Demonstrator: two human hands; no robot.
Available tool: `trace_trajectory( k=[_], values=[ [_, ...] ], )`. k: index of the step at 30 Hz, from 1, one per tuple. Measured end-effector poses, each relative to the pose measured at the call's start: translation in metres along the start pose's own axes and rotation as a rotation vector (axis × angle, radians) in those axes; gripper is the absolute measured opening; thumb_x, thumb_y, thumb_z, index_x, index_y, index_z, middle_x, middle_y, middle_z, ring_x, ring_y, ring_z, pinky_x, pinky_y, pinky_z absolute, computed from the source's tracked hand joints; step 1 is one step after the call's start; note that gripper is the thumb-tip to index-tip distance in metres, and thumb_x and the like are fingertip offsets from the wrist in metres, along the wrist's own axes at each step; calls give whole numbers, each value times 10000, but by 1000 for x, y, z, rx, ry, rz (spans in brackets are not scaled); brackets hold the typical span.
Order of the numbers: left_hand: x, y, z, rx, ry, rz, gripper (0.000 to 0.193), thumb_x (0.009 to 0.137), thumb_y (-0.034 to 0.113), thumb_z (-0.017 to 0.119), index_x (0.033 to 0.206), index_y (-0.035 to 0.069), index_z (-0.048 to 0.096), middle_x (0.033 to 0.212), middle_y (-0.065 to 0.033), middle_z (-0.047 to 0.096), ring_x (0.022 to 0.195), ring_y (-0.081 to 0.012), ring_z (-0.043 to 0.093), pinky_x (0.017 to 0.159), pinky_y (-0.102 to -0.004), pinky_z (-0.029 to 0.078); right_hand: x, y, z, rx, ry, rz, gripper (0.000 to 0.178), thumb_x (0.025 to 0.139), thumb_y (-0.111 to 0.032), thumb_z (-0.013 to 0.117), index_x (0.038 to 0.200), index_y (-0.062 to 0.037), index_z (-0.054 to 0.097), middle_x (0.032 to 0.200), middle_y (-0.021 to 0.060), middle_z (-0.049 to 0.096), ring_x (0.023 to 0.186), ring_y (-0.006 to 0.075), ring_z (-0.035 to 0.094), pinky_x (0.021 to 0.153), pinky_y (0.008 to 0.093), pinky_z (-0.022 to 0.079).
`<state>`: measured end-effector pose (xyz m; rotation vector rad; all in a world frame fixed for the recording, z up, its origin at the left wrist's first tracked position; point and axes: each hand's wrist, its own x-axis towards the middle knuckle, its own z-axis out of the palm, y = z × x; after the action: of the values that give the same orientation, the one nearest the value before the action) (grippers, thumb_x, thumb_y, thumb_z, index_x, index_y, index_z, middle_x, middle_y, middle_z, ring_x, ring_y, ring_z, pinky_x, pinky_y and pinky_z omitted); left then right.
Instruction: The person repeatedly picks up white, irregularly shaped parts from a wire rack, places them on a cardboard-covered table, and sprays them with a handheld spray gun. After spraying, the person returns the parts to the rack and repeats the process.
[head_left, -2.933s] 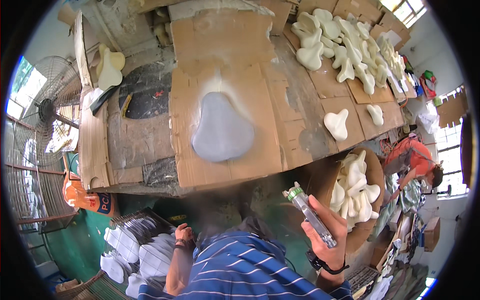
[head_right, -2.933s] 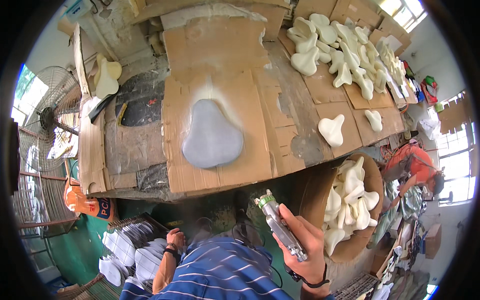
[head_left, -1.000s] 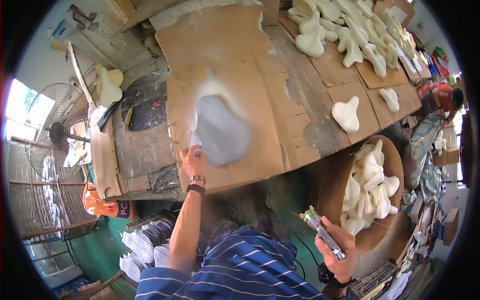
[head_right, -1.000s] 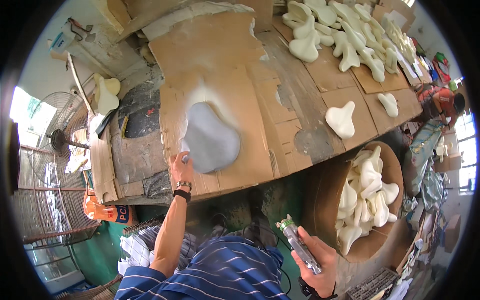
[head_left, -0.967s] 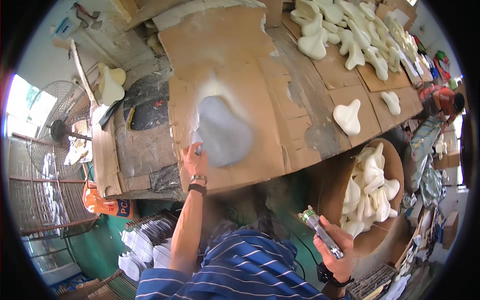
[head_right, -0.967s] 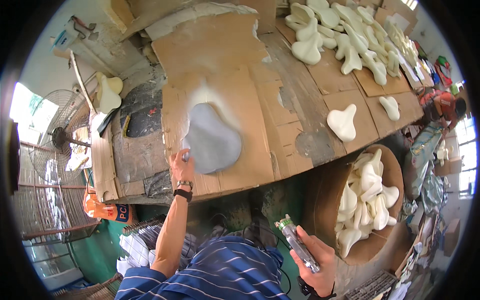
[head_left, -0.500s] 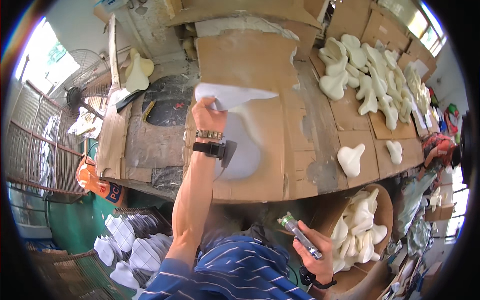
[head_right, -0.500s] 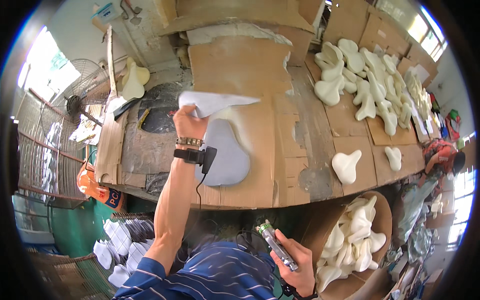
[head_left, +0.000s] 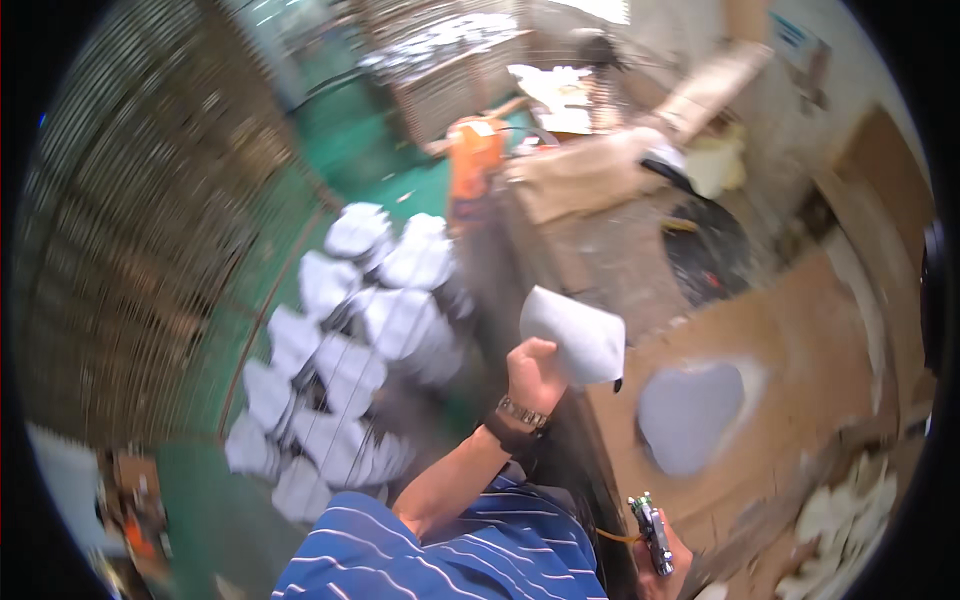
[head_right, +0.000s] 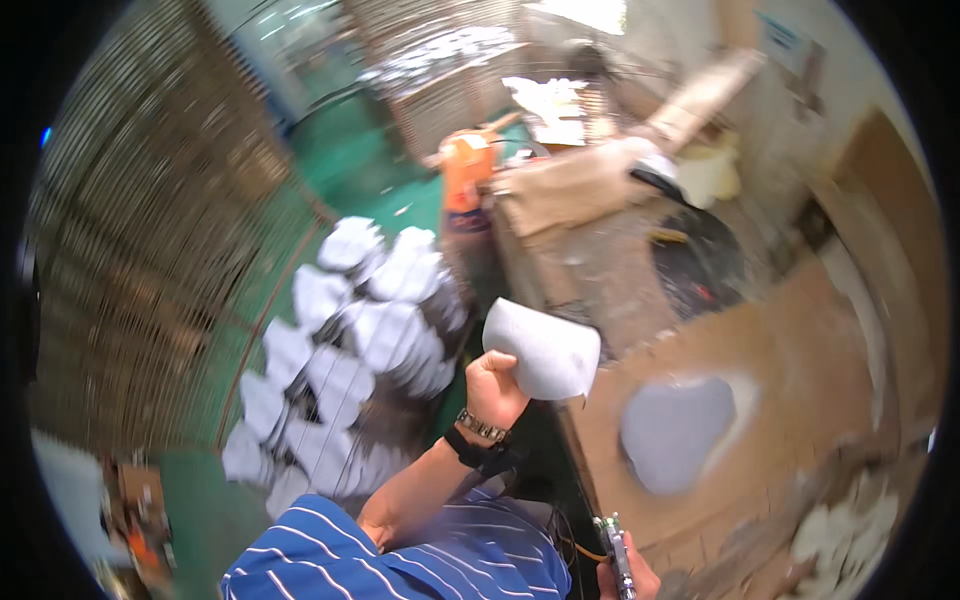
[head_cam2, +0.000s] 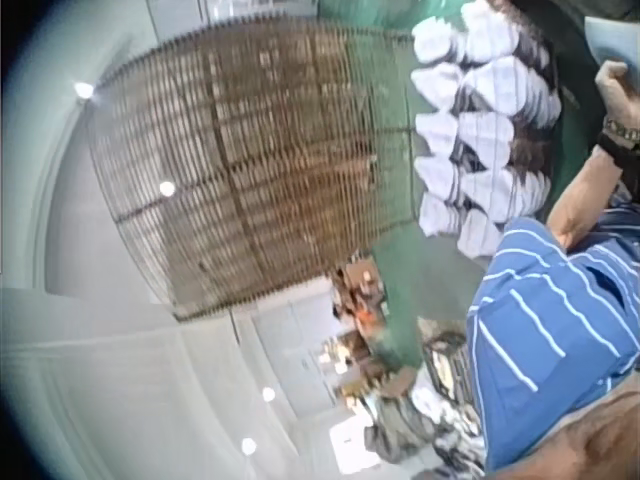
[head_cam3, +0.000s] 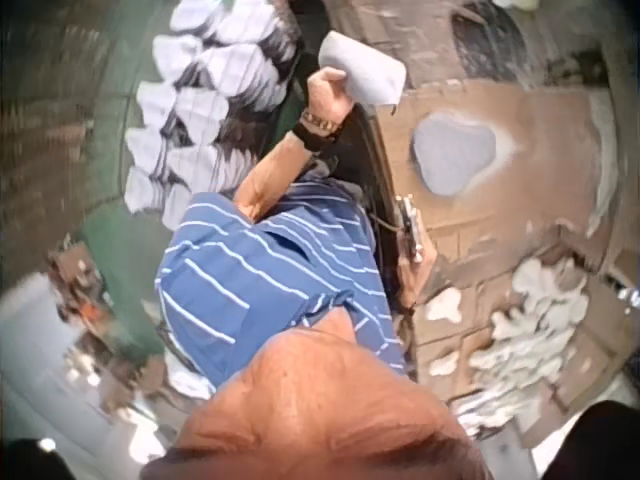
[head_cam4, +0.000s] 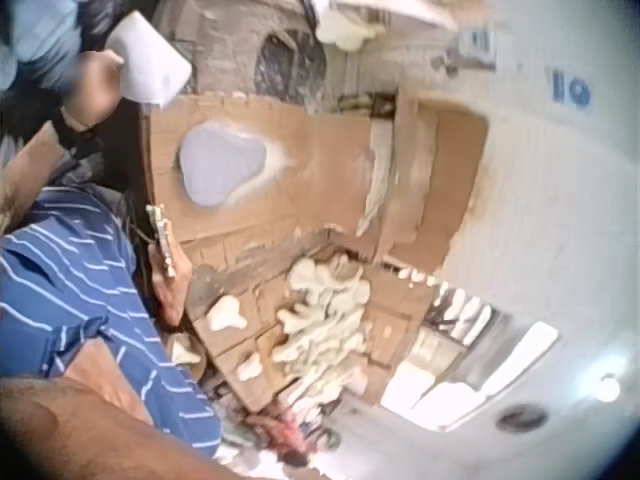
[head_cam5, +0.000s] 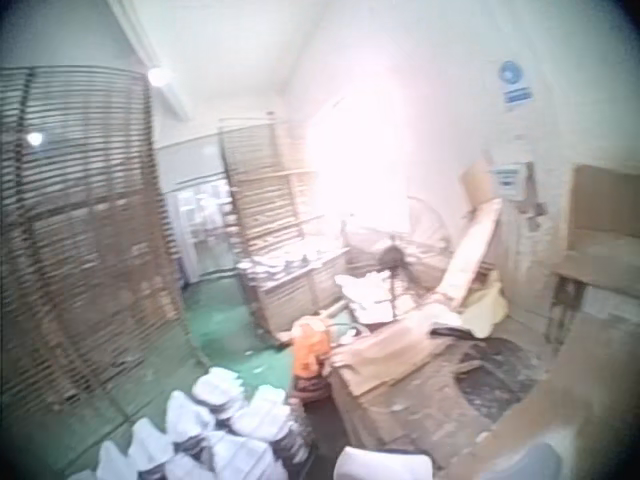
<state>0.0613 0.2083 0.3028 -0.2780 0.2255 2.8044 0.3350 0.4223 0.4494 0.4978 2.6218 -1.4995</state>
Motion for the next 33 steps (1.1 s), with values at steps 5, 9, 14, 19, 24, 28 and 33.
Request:
trace_trajectory(
  k=[5, 9, 14, 19, 24, 28, 33],
  values=[
    [-94, 90, -83, -35, 437, 487, 201, 783, 60, 580, 972, 25, 634, 971, -98, 692, 941, -300, 670, 917, -454, 524, 41, 8, 9, -94, -202, -219, 384, 966, -72, 658, 1337, 23, 629, 1070, 154, 731, 874, 198, 652, 798, 352, 526],
    [-186, 165, -184, 10, 755, 958, 131, 755, 79, 611, 886, 78, 609, 895, -56, 631, 914, -249, 624, 863, -403, 523, 54, -32, 37, -104, -324, -283, 375, 982, -64, 631, 1350, 6, 629, 1172, 153, 726, 1015, 214, 666, 899, 343, 513],
    [-296, 292, -214, -144, 775, 1325, 104, 683, 97, 620, 740, 142, 546, 822, -5, 557, 838, -203, 559, 811, -371, 502, 74, -60, 83, -132, -470, -253, 380, 992, -113, 651, 1362, -28, 632, 1289, 134, 698, 1180, 204, 635, 1003, 336, 481],
    [-427, 418, -254, -184, 892, 1625, 99, 693, 60, 590, 745, 132, 548, 835, -23, 593, 811, -231, 602, 790, -392, 518, 92, -95, 140, -279, -648, -254, 390, 999, -102, 639, 1383, -40, 622, 1343, 114, 672, 1245, 206, 610, 1038, 341, 474],
    [-504, 438, -260, -198, 789, 1822, 178, 699, 25, 567, 857, 93, 613, 909, -44, 682, 867, -268, 681, 774, -426, 580, 101, -132, 184, -376, -728, -187, 389, 998, -71, 607, 1380, -2, 612, 1347, 130, 665, 1247, 201, 605, 1027, 327, 474],
    [-551, 377, -359, -257, 956, 1901, 161, 730, 81, 618, 890, 85, 627, 959, -44, 660, 861, -239, 661, 753, -412, 592, 109, -147, 213, -431, -738, 33, 390, 995, -56, 584, 1377, 19, 606, 1341, 141, 665, 1238, 198, 606, 1014, 317, 475],
    [-523, 285, -458, -683, 1684, 1146, 232, 820, 211, 654, 1018, 92, 675, 1001, -76, 674, 886, -282, 665, 824, -454, 593, 116, -158, 233, -457, -780, 157, 394, 986, -41, 566, 1371, 37, 602, 1323, 153, 667, 1216, 196, 610, 994, 308, 479]
  ],
)
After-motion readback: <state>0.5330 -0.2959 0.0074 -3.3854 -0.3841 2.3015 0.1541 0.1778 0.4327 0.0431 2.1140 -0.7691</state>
